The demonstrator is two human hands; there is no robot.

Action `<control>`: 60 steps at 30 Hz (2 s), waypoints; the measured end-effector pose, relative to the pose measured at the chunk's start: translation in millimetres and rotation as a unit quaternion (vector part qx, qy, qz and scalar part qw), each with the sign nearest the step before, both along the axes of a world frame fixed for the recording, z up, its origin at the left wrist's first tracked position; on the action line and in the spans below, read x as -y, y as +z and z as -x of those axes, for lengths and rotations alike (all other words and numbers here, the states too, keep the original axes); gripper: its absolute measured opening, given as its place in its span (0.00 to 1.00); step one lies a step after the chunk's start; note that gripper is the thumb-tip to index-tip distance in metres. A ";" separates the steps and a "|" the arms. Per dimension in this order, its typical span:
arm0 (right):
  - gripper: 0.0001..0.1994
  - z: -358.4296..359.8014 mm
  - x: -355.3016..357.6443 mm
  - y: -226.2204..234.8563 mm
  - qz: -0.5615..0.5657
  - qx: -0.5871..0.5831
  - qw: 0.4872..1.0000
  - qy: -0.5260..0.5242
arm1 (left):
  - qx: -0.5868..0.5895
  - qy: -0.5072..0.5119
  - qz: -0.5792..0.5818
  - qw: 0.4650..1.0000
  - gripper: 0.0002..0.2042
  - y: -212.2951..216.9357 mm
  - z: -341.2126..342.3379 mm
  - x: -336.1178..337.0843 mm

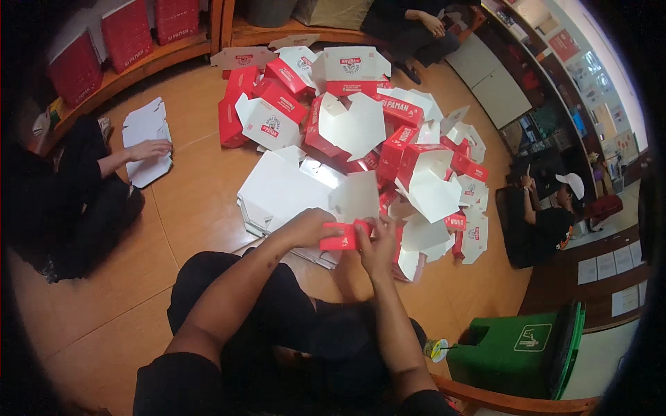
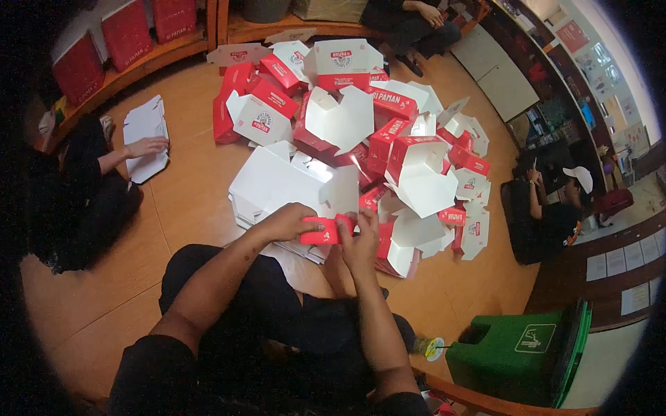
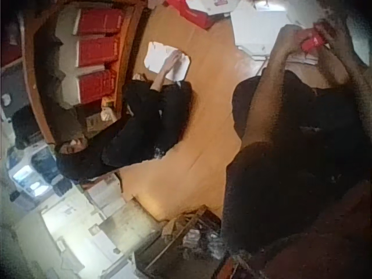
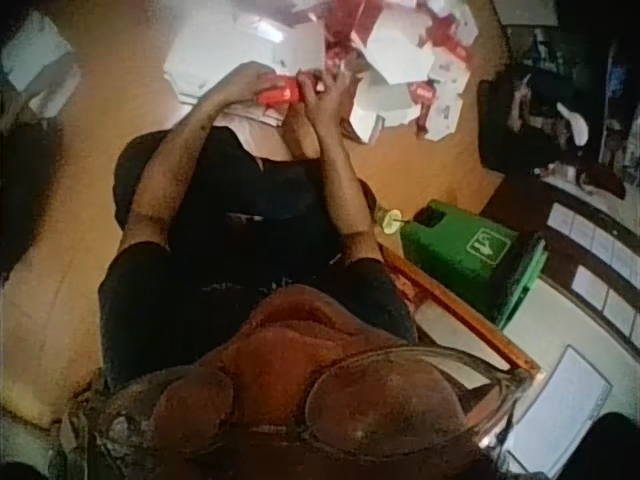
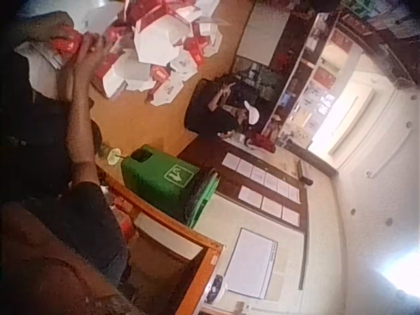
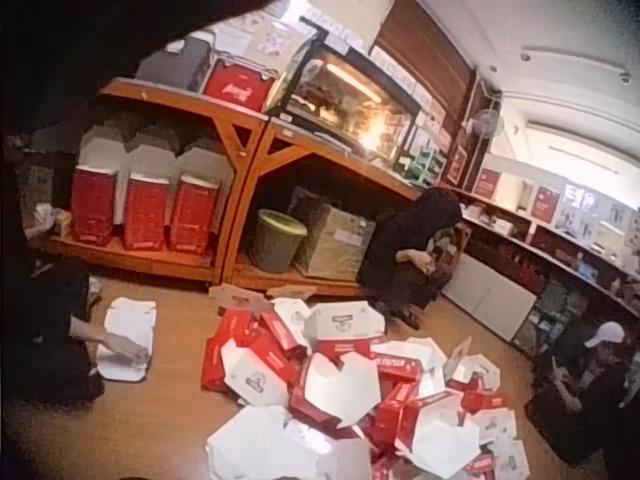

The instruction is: The person sits on the floor and assembles red and white cardboard food boxes by hand. They pick up flat-packed box components, fold the sides, and interlock the tabs to form the box structure. The person works continuously on a large pile of boxes, stacking the finished units nearby.

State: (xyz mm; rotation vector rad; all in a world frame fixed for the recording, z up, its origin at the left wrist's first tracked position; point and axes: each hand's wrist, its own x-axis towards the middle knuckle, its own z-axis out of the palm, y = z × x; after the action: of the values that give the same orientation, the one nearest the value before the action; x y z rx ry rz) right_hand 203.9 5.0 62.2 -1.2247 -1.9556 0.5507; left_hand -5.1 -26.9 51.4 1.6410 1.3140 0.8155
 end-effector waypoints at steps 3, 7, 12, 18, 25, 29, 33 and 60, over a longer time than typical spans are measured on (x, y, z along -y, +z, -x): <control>0.12 -9.7 -2.7 -7.7 0.063 0.038 0.993 0.089 | -0.012 -0.010 -0.048 0.999 0.20 -13.5 -2.1 -2.3; 0.12 -3.3 -4.0 -12.4 -0.083 0.080 0.991 0.061 | 0.021 -0.003 -0.008 1.000 0.17 -5.6 -4.2 -1.9; 0.08 -24.5 -13.3 -43.9 0.163 -0.143 0.975 -0.057 | 0.192 0.042 0.048 0.979 0.15 16.5 -21.2 11.9; 0.03 -36.0 -12.7 5.4 0.244 -0.321 0.912 -0.070 | 0.006 0.361 -0.065 0.930 0.34 -15.3 -2.2 -15.9; 0.06 -83.6 -51.5 -48.1 0.045 -0.249 0.966 -0.054 | 0.363 0.214 0.088 0.903 0.34 -19.0 -22.7 -26.7; 0.15 -50.7 -13.8 -5.2 0.221 -0.485 0.846 0.017 | 0.415 0.155 0.112 0.889 0.19 -2.7 -19.6 -6.0; 0.26 -57.2 -14.8 -10.3 0.361 -0.475 0.801 0.050 | 0.399 0.022 0.142 0.906 0.26 -3.8 -7.2 -7.5; 0.28 -104.8 -22.4 71.0 0.444 -0.336 0.831 -0.009 | 0.627 0.277 0.042 0.727 0.43 14.5 20.4 -13.2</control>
State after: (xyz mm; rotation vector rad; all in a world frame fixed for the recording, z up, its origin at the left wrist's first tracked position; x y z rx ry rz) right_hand 308.7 27.5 133.2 -1.2873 -1.0557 1.7414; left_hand -25.5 -13.7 65.9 0.2547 0.7227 1.7453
